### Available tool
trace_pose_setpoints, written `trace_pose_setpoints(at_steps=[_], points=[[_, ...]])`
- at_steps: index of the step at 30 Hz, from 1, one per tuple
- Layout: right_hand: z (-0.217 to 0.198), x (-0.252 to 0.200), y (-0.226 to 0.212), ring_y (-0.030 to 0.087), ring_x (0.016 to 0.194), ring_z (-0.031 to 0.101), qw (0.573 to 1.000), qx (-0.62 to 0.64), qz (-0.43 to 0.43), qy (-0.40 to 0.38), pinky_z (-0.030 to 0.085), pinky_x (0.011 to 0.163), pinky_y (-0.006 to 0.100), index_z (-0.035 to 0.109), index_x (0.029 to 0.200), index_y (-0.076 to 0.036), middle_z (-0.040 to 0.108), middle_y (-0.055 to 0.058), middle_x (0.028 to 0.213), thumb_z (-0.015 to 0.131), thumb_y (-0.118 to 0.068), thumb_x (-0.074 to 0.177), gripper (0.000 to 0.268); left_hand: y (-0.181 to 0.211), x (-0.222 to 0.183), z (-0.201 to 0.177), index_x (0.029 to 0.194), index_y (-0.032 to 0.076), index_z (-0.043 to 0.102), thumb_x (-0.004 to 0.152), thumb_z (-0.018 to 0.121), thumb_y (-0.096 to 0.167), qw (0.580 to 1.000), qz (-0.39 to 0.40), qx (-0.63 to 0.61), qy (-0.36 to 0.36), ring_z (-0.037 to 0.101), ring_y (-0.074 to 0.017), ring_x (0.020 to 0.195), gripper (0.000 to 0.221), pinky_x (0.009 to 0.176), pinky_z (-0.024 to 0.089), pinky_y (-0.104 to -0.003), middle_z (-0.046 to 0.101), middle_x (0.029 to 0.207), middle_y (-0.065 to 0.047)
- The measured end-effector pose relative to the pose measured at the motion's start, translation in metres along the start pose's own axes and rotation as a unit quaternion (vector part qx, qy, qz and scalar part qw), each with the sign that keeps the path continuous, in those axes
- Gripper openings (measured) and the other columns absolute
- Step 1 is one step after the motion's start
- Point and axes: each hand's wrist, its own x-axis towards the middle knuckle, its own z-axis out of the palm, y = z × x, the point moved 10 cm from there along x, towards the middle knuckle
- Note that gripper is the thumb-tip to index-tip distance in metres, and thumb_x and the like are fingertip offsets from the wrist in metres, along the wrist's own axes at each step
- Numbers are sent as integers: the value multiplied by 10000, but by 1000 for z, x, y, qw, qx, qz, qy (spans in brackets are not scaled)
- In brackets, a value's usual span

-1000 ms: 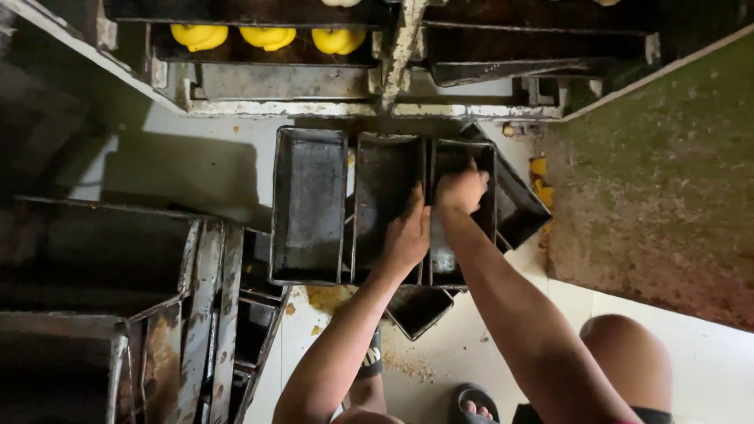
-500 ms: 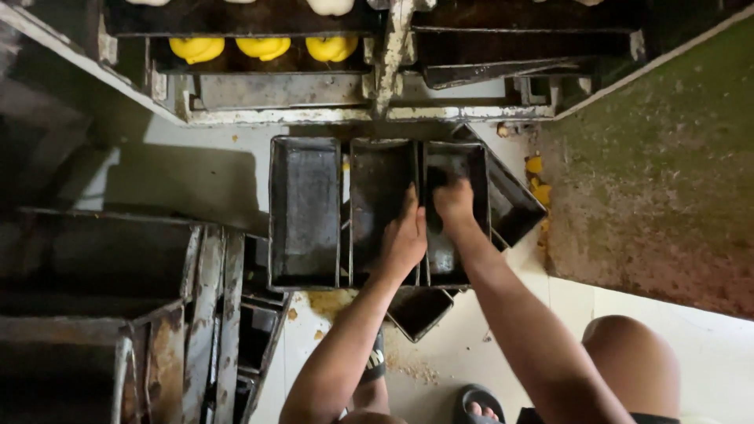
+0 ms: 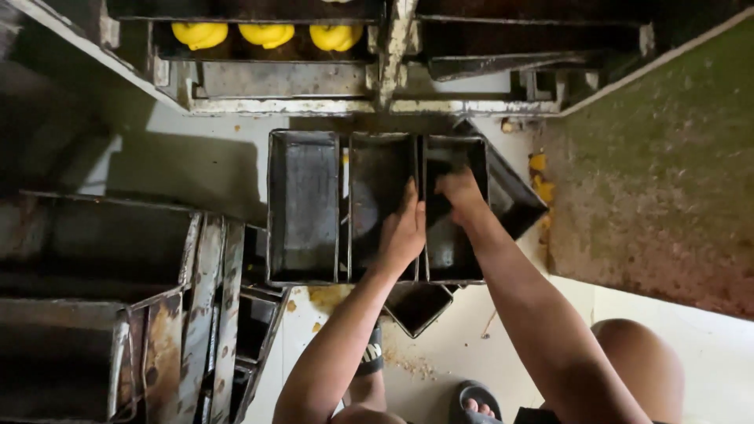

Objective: Cleaning residue from metal bread baking pans using a scraper and a cloth in a bakery.

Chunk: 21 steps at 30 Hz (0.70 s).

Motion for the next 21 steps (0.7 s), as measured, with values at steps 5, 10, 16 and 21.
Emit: trace_pose_setpoints(at_steps=[5, 10, 16, 21], points=[[-32, -118, -112, 493, 1197, 621, 998, -47, 9, 27, 500, 991, 557, 591, 1327, 121, 674, 359, 1170, 580, -73, 887, 480, -9, 2, 4, 1624, 206, 207, 1072, 264, 408, 999, 30, 19, 33, 624, -532, 1146, 591, 978, 519, -623, 436, 1555, -219], [-38, -75, -33, 502, 1126, 643, 987, -77, -84, 114, 513, 965, 571, 634, 1167, 186, 676, 413, 1059, 662, -11, 897, 335, -17, -3, 7, 1604, 169, 265, 1080, 324, 353, 995, 64, 22, 75, 671, -551, 1006, 559, 861, 558, -637, 576, 1341, -318], [-17, -7, -21, 445, 1056, 691, 982, -135, -104, 83, 577, 905, 532, 694, 1151, 32, 726, 281, 1028, 742, -123, 863, 331, -23, -4, 7, 1585, 304, 320, 1051, 364, 429, 998, 0, 8, 61, 667, -456, 1113, 550, 953, 546, -577, 662, 1231, -310], [-11, -32, -60, 468, 1112, 677, 980, -163, -100, 59, 546, 978, 569, 598, 1268, 12, 719, 290, 1119, 647, -127, 897, 399, 10, -5, -7, 1575, 195, 364, 1053, 365, 361, 996, 27, 28, 86, 641, -473, 1157, 548, 1002, 512, -586, 582, 1369, -297]])
